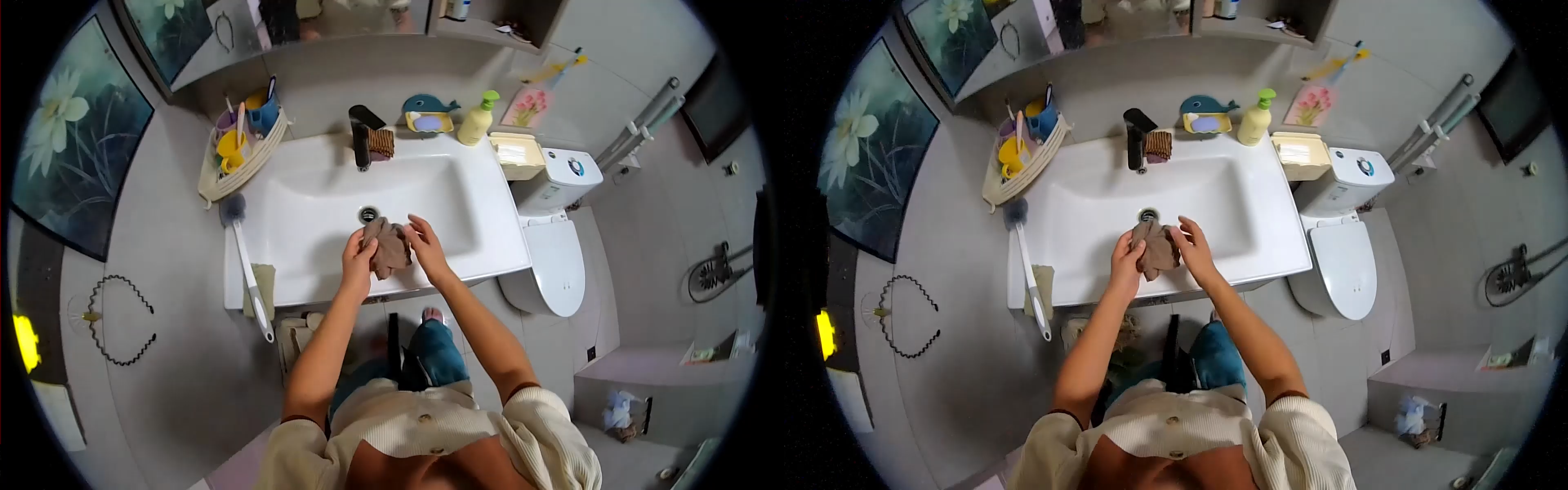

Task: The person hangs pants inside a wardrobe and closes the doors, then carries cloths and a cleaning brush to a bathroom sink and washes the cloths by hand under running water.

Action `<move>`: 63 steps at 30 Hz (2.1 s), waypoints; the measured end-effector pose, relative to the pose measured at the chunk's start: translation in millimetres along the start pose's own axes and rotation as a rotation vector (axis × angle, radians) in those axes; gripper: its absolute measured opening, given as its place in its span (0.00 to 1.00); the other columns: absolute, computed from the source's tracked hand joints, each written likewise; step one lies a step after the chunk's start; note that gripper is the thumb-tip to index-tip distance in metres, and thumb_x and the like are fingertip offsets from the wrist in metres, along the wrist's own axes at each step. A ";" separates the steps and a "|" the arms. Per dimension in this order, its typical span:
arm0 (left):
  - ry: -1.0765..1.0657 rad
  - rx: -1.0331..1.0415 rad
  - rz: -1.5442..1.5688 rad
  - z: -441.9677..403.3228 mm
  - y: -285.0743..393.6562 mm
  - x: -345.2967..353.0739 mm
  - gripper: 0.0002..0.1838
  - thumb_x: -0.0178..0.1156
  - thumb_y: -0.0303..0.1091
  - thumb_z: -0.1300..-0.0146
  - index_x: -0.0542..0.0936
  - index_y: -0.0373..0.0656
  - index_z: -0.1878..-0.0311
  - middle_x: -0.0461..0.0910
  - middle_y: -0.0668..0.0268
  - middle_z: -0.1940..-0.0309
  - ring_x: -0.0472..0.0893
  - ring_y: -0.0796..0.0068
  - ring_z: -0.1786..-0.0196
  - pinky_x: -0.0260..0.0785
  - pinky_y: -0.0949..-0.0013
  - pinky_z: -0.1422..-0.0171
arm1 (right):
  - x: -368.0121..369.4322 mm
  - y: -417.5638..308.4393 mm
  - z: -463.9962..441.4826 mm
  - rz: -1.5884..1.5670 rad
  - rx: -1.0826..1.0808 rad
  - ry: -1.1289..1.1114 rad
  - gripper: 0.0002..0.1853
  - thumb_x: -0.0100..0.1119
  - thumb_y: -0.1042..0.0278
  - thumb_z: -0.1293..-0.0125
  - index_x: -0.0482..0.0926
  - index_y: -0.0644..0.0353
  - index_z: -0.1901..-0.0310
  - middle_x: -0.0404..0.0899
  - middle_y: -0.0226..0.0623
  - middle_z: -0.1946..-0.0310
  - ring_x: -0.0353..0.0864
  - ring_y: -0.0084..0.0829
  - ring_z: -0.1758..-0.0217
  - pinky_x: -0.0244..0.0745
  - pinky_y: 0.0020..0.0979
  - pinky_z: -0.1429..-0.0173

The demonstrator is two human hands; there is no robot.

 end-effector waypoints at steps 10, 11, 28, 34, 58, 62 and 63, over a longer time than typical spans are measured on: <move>0.123 -0.126 -0.071 -96.0 -23.0 53.5 0.19 0.53 0.29 0.35 0.67 0.44 0.41 0.73 0.64 0.51 0.74 0.72 0.48 0.70 0.65 0.49 | -28.7 10.7 -130.3 0.396 -0.096 -0.167 0.19 0.58 0.72 0.42 0.71 0.64 0.49 0.77 0.38 0.64 0.76 0.29 0.61 0.72 0.28 0.54; 0.100 -0.144 -0.055 -106.7 -24.4 71.5 0.19 0.53 0.29 0.35 0.67 0.45 0.41 0.73 0.64 0.51 0.74 0.72 0.49 0.70 0.65 0.49 | -41.5 7.7 -145.2 0.467 -0.136 -0.089 0.20 0.58 0.73 0.43 0.70 0.64 0.49 0.77 0.40 0.63 0.76 0.31 0.60 0.72 0.30 0.53; 0.459 0.051 0.186 -182.3 -69.7 185.3 0.19 0.47 0.31 0.38 0.66 0.43 0.42 0.74 0.63 0.56 0.73 0.74 0.55 0.66 0.70 0.50 | -141.5 -25.7 -223.3 0.397 -0.331 -0.051 0.13 0.46 0.75 0.44 0.80 0.60 0.60 0.69 0.45 0.63 0.72 0.41 0.57 0.68 0.35 0.50; 0.698 0.541 -0.033 -152.5 13.6 142.5 0.15 0.44 0.28 0.30 0.67 0.37 0.42 0.73 0.63 0.53 0.72 0.73 0.48 0.62 0.73 0.39 | -21.4 -90.2 -230.7 0.605 -0.222 -0.257 0.21 0.55 0.46 0.40 0.82 0.58 0.65 0.75 0.42 0.65 0.77 0.44 0.61 0.71 0.37 0.55; 0.972 -0.141 -1.210 90.3 45.2 -230.6 0.35 0.62 0.43 0.44 0.59 0.48 0.35 0.66 0.49 0.43 0.70 0.46 0.44 0.59 0.45 0.41 | 264.9 72.9 25.0 0.218 0.306 -0.852 0.24 0.63 0.63 0.41 0.70 0.72 0.49 0.77 0.42 0.61 0.77 0.28 0.59 0.74 0.27 0.56; 0.734 0.102 -0.966 100.8 24.0 -250.8 0.26 0.58 0.31 0.44 0.65 0.42 0.41 0.71 0.46 0.51 0.72 0.43 0.48 0.65 0.53 0.47 | 273.9 63.4 62.5 0.030 0.386 -0.721 0.31 0.65 0.55 0.43 0.70 0.77 0.48 0.79 0.46 0.62 0.79 0.31 0.60 0.75 0.28 0.56; 0.688 0.140 -0.904 104.2 25.4 -247.9 0.24 0.57 0.29 0.44 0.67 0.41 0.42 0.72 0.45 0.53 0.72 0.43 0.49 0.66 0.54 0.48 | 273.3 54.8 70.1 0.021 0.462 -0.743 0.31 0.65 0.55 0.43 0.70 0.76 0.48 0.78 0.45 0.61 0.78 0.30 0.59 0.75 0.28 0.55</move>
Point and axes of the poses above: each hand's wrist, its own z-axis away from the middle knuckle, its own x-axis out of the palm, y = z × x, the point moved 3 cm from there along -z, towards the middle knuckle
